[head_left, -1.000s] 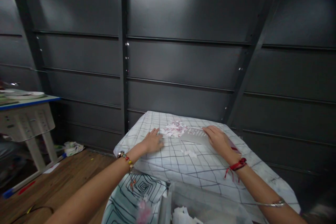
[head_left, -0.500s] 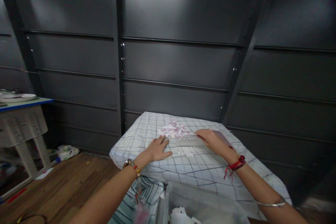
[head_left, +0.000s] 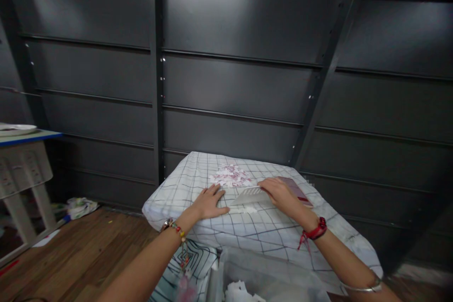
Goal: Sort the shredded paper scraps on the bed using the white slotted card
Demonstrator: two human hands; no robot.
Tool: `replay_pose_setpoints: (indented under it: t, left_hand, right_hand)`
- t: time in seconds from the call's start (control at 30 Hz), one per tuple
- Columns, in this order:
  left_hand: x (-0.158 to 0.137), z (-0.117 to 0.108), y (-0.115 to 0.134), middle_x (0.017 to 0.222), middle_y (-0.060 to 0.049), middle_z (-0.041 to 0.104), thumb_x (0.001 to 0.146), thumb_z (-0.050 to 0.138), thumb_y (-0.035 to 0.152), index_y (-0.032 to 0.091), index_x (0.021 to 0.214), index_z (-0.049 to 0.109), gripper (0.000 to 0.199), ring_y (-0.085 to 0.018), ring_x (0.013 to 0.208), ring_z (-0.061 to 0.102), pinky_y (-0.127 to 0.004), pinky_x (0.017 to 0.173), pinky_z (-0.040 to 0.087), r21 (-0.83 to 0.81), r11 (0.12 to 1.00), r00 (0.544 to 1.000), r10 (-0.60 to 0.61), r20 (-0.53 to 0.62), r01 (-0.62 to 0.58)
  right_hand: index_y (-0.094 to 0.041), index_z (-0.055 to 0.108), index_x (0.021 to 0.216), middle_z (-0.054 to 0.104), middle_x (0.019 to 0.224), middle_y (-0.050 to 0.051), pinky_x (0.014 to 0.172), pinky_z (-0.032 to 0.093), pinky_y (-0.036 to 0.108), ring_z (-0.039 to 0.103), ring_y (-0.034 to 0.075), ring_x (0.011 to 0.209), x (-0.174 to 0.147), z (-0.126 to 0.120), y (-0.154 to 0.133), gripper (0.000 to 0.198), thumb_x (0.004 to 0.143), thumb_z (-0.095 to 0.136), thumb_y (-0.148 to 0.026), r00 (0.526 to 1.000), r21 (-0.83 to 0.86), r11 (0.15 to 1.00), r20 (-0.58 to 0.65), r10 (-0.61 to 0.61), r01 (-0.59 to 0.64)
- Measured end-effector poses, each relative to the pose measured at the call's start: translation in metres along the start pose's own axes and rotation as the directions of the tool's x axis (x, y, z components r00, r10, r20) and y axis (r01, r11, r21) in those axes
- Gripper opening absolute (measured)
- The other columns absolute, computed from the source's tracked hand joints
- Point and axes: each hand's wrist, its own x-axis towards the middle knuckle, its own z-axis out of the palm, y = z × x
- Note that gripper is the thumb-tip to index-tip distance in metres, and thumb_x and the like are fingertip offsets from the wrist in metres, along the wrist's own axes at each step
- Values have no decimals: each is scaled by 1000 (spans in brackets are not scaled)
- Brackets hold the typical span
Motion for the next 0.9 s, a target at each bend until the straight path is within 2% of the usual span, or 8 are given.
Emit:
replay_pose_setpoints:
  t: [0.2, 0.47, 0.63, 0.77, 0.9]
  left_hand:
    - [-2, -4, 3, 149, -14, 26, 81, 46, 61, 17, 135, 42, 69, -31, 137, 21, -47, 108, 22, -18, 1000, 1000, -10, 15, 10]
    - [1, 1, -1, 149, -15, 26, 82, 46, 62, 16, 134, 43, 69, -31, 136, 22, -47, 107, 22, -22, 1000, 1000, 8, -7, -8]
    - [2, 0, -1, 148, -16, 27, 83, 44, 61, 15, 134, 43, 69, -31, 136, 22, -46, 107, 22, -1, 1000, 1000, 15, -2, -15]
    - [3, 1, -2, 149, -14, 27, 84, 43, 61, 17, 134, 43, 67, -30, 136, 22, -46, 108, 21, -2, 1000, 1000, 12, 3, -12]
    - [4, 3, -4, 149, -12, 27, 83, 43, 62, 19, 133, 44, 66, -30, 136, 22, -46, 108, 22, 0, 1000, 1000, 12, -3, -12]
  right_hand:
    - [-17, 63, 87, 68, 84, 6, 75, 48, 32, 62, 16, 79, -13, -3, -1, 30, 81, 37, -4, 1000, 64, 998, 13, -19, 18]
    - [-17, 61, 88, 67, 81, 6, 72, 50, 30, 62, 16, 76, -37, -32, -18, 31, 79, 37, -2, 999, 72, 996, 17, -49, 48]
    - [-17, 60, 79, 65, 72, 4, 66, 47, 28, 60, 16, 68, -41, -47, -34, 27, 79, 37, -4, 998, 21, 999, 51, -38, 37]
    - [-18, 61, 84, 66, 75, 5, 67, 46, 26, 61, 15, 69, -40, -57, -38, 27, 81, 37, -7, 999, -2, 999, -8, -39, 39]
    - [-18, 62, 84, 67, 76, 6, 68, 45, 26, 61, 15, 70, -34, -60, -31, 25, 84, 37, -11, 998, -58, 998, -57, 26, -30]
